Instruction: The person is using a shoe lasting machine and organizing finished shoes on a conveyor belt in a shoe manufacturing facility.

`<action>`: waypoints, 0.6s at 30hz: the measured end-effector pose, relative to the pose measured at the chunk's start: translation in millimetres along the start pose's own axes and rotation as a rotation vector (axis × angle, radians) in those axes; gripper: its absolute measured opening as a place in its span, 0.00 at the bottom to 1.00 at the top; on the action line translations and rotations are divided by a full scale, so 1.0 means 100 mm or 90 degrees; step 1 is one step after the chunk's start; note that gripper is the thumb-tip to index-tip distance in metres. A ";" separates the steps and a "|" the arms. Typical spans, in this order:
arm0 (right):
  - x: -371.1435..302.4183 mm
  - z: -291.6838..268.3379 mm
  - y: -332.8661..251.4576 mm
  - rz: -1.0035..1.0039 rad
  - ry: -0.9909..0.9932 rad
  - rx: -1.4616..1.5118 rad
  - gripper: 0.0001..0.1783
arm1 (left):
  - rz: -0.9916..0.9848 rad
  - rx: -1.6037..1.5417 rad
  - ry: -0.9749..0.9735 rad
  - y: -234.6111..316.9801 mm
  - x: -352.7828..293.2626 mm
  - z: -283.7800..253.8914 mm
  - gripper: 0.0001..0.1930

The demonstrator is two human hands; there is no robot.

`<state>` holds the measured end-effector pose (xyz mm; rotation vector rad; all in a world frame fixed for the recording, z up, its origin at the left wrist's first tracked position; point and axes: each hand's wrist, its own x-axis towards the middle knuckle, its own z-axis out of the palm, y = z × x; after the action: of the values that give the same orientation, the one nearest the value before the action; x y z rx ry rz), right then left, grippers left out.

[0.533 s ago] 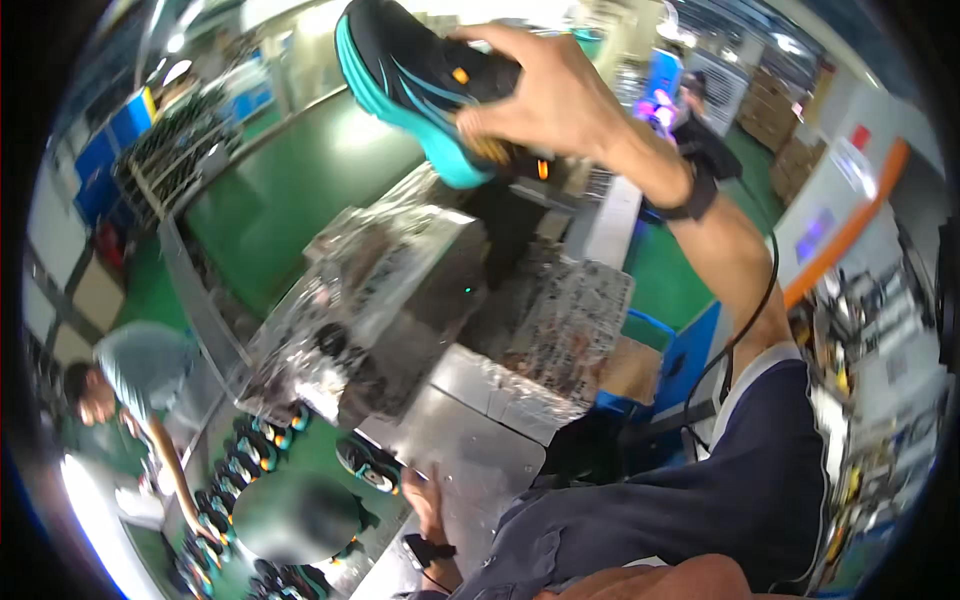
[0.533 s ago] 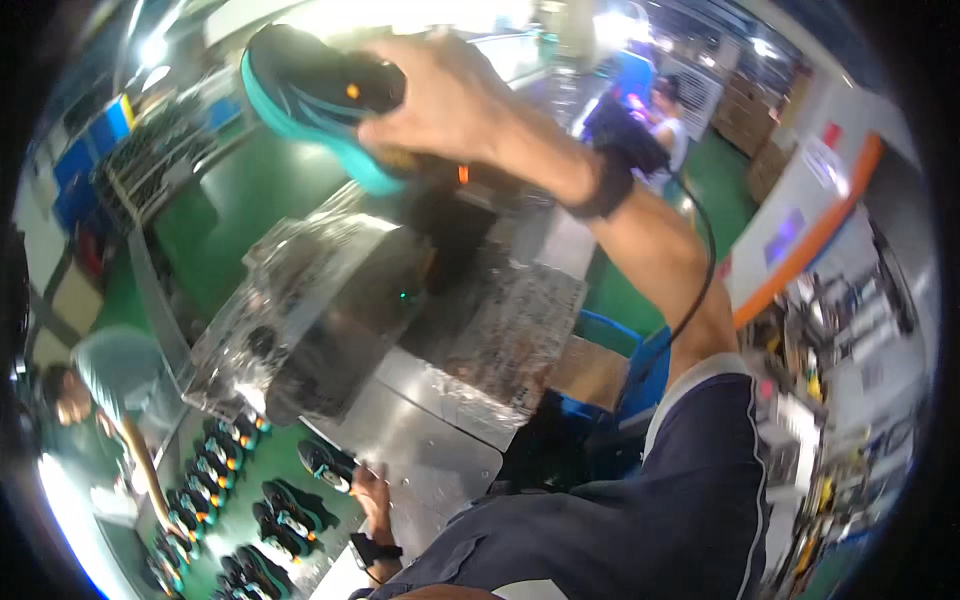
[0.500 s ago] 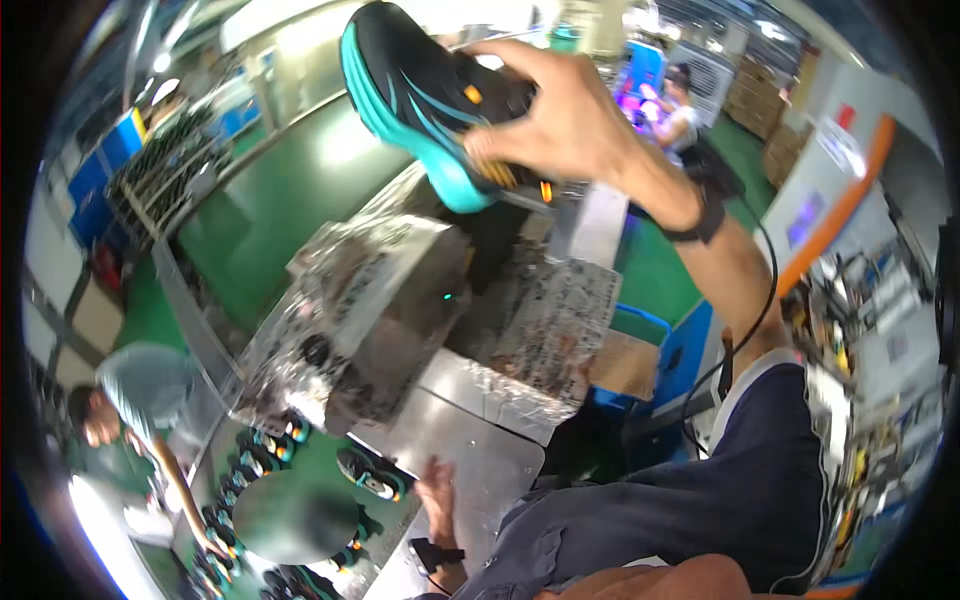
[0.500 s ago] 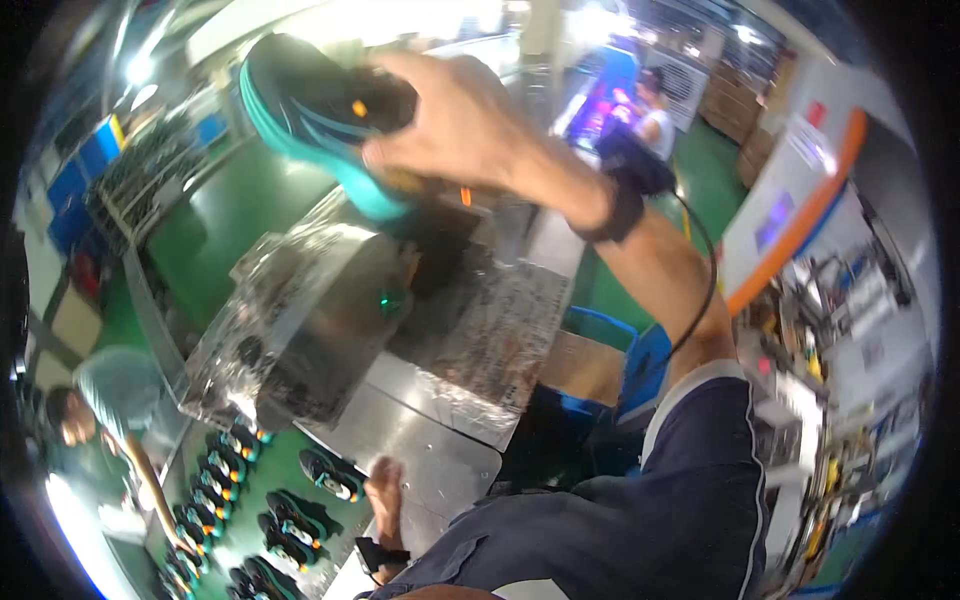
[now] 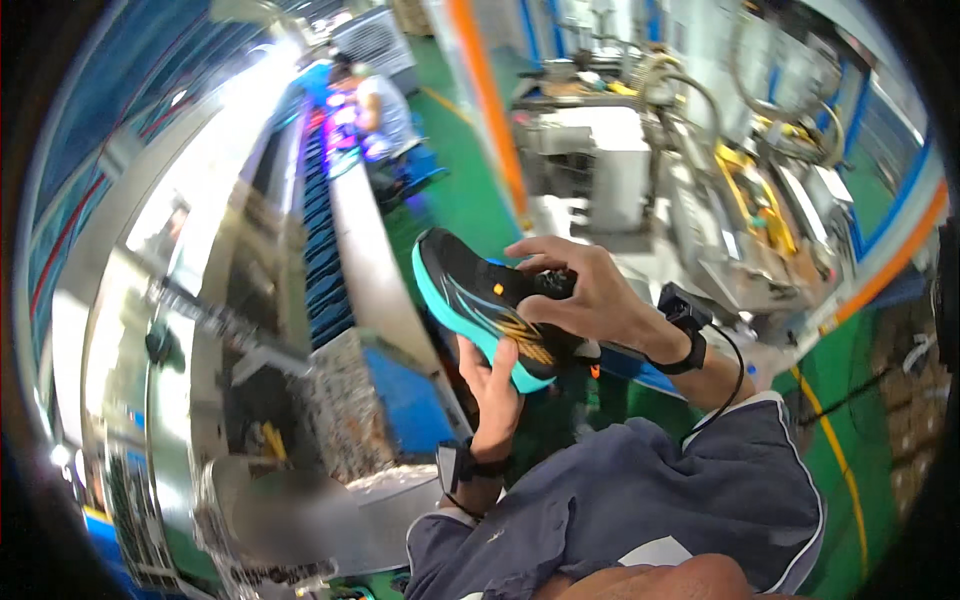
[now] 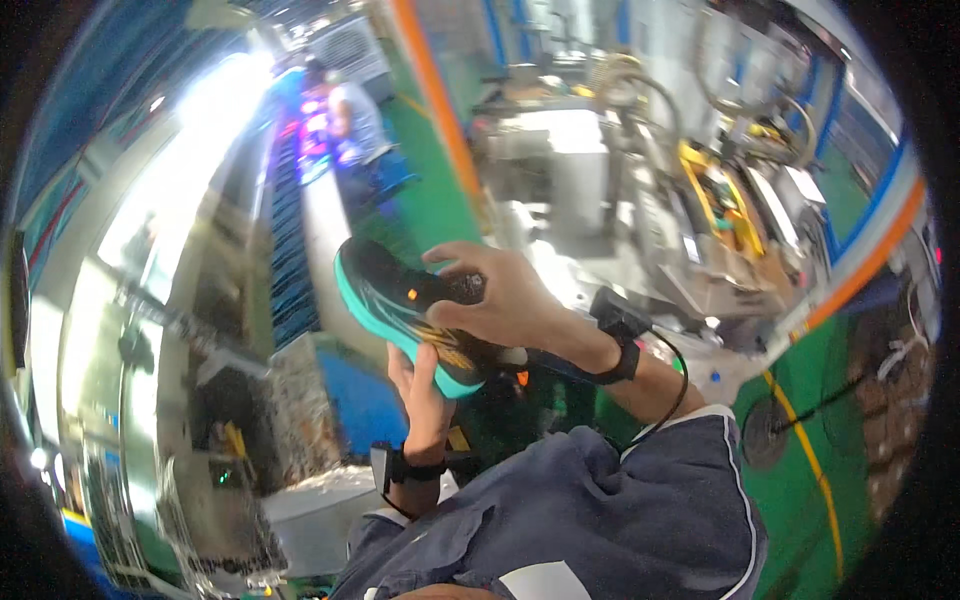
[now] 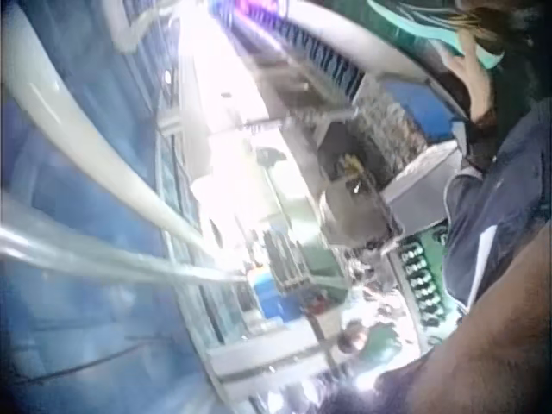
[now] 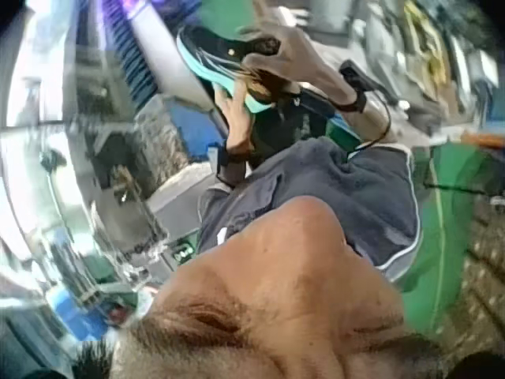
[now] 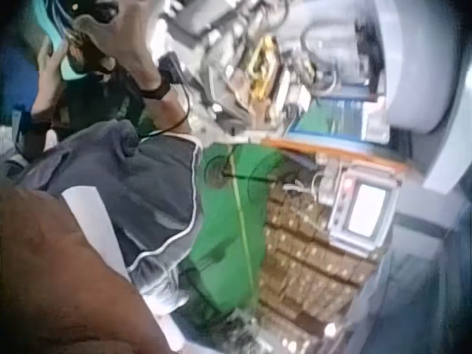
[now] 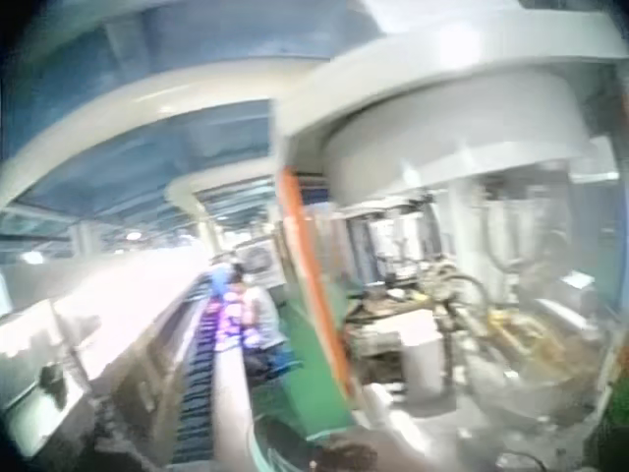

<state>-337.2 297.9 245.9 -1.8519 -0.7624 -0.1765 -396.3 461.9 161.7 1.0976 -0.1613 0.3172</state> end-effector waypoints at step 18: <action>-2.31 -2.84 1.77 0.352 0.808 -0.133 0.29 | -0.148 0.447 -0.296 -4.30 1.93 3.33 0.31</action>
<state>-351.8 -88.0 118.4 -1.6262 0.6482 -0.9634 -62.5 18.6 2.6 1.8614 -0.3468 -0.1159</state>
